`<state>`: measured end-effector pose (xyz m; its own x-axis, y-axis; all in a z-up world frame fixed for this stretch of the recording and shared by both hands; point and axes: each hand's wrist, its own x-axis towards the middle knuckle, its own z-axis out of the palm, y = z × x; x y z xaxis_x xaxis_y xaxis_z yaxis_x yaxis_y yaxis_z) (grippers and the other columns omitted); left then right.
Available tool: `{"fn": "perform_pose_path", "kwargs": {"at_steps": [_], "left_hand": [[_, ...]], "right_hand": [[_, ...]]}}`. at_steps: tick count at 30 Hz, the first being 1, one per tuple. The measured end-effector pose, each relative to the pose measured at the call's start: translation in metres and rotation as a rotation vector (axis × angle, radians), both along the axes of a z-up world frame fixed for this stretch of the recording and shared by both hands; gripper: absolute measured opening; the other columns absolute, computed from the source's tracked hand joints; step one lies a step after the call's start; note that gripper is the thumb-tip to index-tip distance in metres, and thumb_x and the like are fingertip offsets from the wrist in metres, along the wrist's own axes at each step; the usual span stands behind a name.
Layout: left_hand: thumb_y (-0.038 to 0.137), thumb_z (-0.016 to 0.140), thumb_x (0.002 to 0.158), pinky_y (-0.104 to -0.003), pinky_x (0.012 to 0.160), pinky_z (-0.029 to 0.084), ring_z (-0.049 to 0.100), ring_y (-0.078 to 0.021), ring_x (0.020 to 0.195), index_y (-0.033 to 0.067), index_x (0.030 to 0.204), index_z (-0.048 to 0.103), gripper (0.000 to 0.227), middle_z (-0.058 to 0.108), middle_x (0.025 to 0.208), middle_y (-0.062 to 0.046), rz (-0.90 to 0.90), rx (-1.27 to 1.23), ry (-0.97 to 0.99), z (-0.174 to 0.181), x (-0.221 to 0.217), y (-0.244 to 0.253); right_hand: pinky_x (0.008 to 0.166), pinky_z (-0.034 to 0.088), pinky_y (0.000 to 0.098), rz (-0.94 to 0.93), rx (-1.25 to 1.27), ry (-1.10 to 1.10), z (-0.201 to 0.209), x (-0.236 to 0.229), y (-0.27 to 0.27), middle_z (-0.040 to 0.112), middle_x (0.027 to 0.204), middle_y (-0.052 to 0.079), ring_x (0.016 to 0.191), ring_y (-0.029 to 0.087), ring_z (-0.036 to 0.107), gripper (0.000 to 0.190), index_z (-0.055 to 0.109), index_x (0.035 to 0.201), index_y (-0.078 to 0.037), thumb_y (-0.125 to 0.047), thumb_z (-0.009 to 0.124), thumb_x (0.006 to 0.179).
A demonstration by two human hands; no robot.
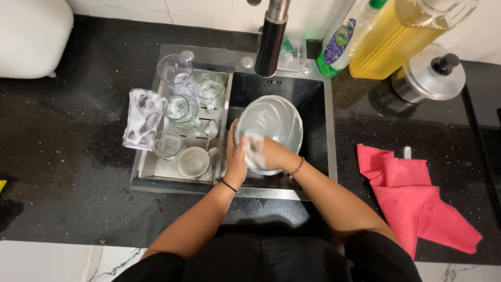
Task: Wash various kitchen items including glasses, a cup, and a small pot in the sink.
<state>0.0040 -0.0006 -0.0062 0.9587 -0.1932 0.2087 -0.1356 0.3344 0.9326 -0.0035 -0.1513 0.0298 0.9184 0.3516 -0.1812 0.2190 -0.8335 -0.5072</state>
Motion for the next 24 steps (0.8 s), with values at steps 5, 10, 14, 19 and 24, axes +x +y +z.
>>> {"fn": "perform_pose_path", "kwargs": {"at_steps": [5,10,14,19,24], "left_hand": [[0.03,0.057,0.102,-0.035,0.122,0.028,0.039,-0.0242,0.146,-0.0016,0.158,0.032,0.069,0.042,0.158,-0.016,-0.062,-0.022,0.001,0.001,-0.002,0.001],[0.027,0.059,0.1,-0.037,0.122,0.03,0.041,-0.0253,0.144,-0.0019,0.157,0.032,0.07,0.043,0.156,-0.016,0.038,0.089,-0.083,0.023,-0.006,0.01],[0.028,0.056,0.101,-0.036,0.122,0.031,0.043,-0.0254,0.144,-0.0017,0.157,0.035,0.067,0.045,0.155,-0.016,0.016,0.097,-0.076,0.007,-0.003,0.003],[0.031,0.054,0.103,-0.036,0.122,0.029,0.039,-0.0249,0.146,-0.001,0.157,0.032,0.066,0.042,0.158,-0.016,-0.078,0.025,-0.028,-0.001,-0.004,0.002],[0.034,0.058,0.102,-0.036,0.121,0.03,0.041,-0.0254,0.144,-0.0008,0.157,0.032,0.071,0.043,0.156,-0.017,-0.021,0.038,-0.045,0.024,-0.006,0.009]], "right_hand": [[0.079,0.058,0.0454,-0.248,0.431,-0.458,0.008,0.021,-0.013,0.068,0.097,0.021,0.089,0.037,0.07,0.032,0.059,0.118,-0.005,-0.022,0.058,0.09],[0.074,0.057,0.0478,-0.235,-0.476,0.068,0.029,0.012,-0.015,0.068,0.097,0.018,0.089,0.036,0.07,0.051,0.062,0.117,-0.012,-0.047,0.075,0.082],[0.076,0.056,0.0463,-0.072,-0.151,0.135,-0.011,-0.001,-0.012,0.069,0.095,0.019,0.088,0.036,0.07,0.052,0.062,0.125,-0.012,-0.041,0.072,0.084],[0.078,0.057,0.0416,-0.175,0.214,-0.619,0.022,0.007,-0.007,0.071,0.102,0.015,0.088,0.034,0.072,0.033,0.06,0.121,-0.006,-0.029,0.064,0.097],[0.068,0.056,0.0437,-0.262,-0.459,-0.409,0.011,0.015,-0.022,0.07,0.092,0.016,0.081,0.033,0.07,0.042,0.061,0.126,-0.002,-0.028,0.066,0.093]]}}
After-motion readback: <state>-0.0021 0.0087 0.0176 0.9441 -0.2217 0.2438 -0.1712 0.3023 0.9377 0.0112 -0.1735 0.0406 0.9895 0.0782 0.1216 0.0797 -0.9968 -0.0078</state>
